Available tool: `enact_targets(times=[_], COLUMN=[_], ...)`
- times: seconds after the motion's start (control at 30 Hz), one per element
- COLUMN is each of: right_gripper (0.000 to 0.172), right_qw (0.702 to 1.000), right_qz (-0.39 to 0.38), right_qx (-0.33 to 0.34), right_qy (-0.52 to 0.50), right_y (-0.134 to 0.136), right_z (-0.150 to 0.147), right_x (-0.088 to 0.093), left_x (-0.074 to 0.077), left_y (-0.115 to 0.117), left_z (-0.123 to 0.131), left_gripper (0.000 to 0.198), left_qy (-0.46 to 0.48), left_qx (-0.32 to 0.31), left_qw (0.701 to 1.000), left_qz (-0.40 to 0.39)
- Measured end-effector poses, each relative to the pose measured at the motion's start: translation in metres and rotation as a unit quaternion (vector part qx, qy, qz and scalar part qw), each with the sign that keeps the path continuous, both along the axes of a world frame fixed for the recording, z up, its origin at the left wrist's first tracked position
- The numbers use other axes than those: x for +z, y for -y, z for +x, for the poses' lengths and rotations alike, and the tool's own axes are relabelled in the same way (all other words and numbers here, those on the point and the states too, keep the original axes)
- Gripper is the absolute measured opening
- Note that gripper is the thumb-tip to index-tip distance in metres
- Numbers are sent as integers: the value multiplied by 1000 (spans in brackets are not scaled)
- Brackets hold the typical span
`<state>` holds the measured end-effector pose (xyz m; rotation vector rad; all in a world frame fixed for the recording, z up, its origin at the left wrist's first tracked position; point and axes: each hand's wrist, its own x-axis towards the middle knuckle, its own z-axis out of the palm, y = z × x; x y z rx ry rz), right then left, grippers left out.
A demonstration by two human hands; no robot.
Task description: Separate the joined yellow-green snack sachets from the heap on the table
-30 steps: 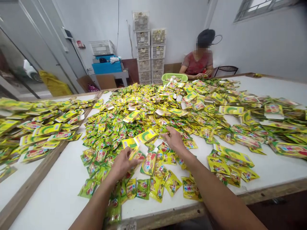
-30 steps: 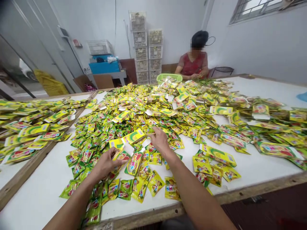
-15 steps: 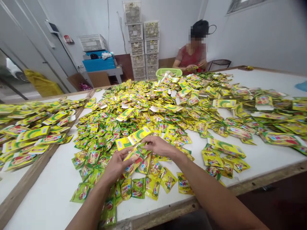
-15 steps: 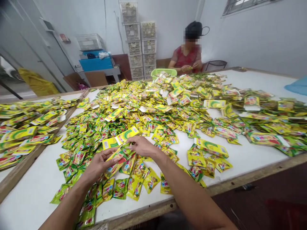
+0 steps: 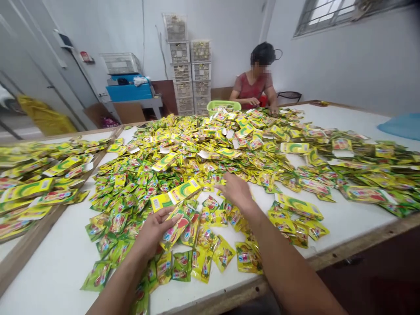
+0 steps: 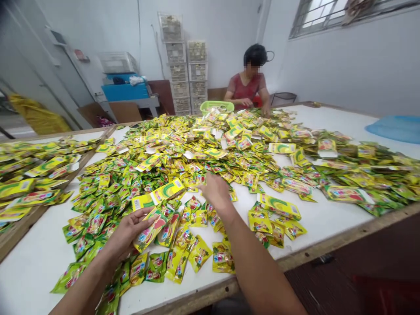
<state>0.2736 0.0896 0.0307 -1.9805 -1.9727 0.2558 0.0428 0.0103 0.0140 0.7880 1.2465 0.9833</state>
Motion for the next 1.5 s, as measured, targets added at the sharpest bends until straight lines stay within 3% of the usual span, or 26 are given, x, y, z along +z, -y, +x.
enact_targets(times=[0.07,0.17,0.23,0.3,0.43,0.5,0.57,0.73,0.93,1.1,1.27,1.33,1.43,1.47,1.5], right_gripper=[34,25,17,24,37,41,44,33,16,21,21,25,33,35,37], right_qw=[996,995,999,986,904,892,899,904,925,907,910,886,805,791,798], right_qz=[-40,-73,-41,-18,-69,-92,-99,-84,-43,-105,-68,-125,-258,-274,-262], right_qx=[-27,-7,22,84,233,256,260,299,230,168,145,166,233,253,264], right_qy=[81,71,-11,-141,-352,-362,-338,-293,-299,-371,-382,-414,-480,-484,-474], right_y=[-9,-17,-16,-9,8,13,14,12,19,21,25,27,28,27,26], right_z=[15,20,12,-3,-37,-48,-51,-48,-59,-67,-72,-71,-65,-63,-62], right_x=[-7,-16,-18,-16,-15,-16,-18,-24,-25,-31,-29,-24,-19,-17,-17], left_x=[0,-2,-4,-5,-4,-3,-3,-5,-6,-7,-5,-4,-4,-4,-4], left_y=[-1,-2,-3,-3,-1,-1,0,0,-2,-3,-4,-4,-4,-3,-3], left_z=[0,-2,-3,-4,-5,-6,-7,-7,-7,-9,-10,-11,-12,-12,-12], left_gripper=[48,43,39,36,36,36,34,33,36,37,34,34,35,36,36], left_qy=[9,43,57,56,65,74,78,63,27,71,58,54,46,44,43], left_qx=[7,3,18,31,1,-15,-21,-34,-80,-60,-47,-39,-33,-33,-33], left_qw=[1000,999,998,998,997,997,996,996,995,995,996,996,996,996,996], left_qz=[5,9,7,11,29,33,36,45,50,30,53,58,69,71,73])
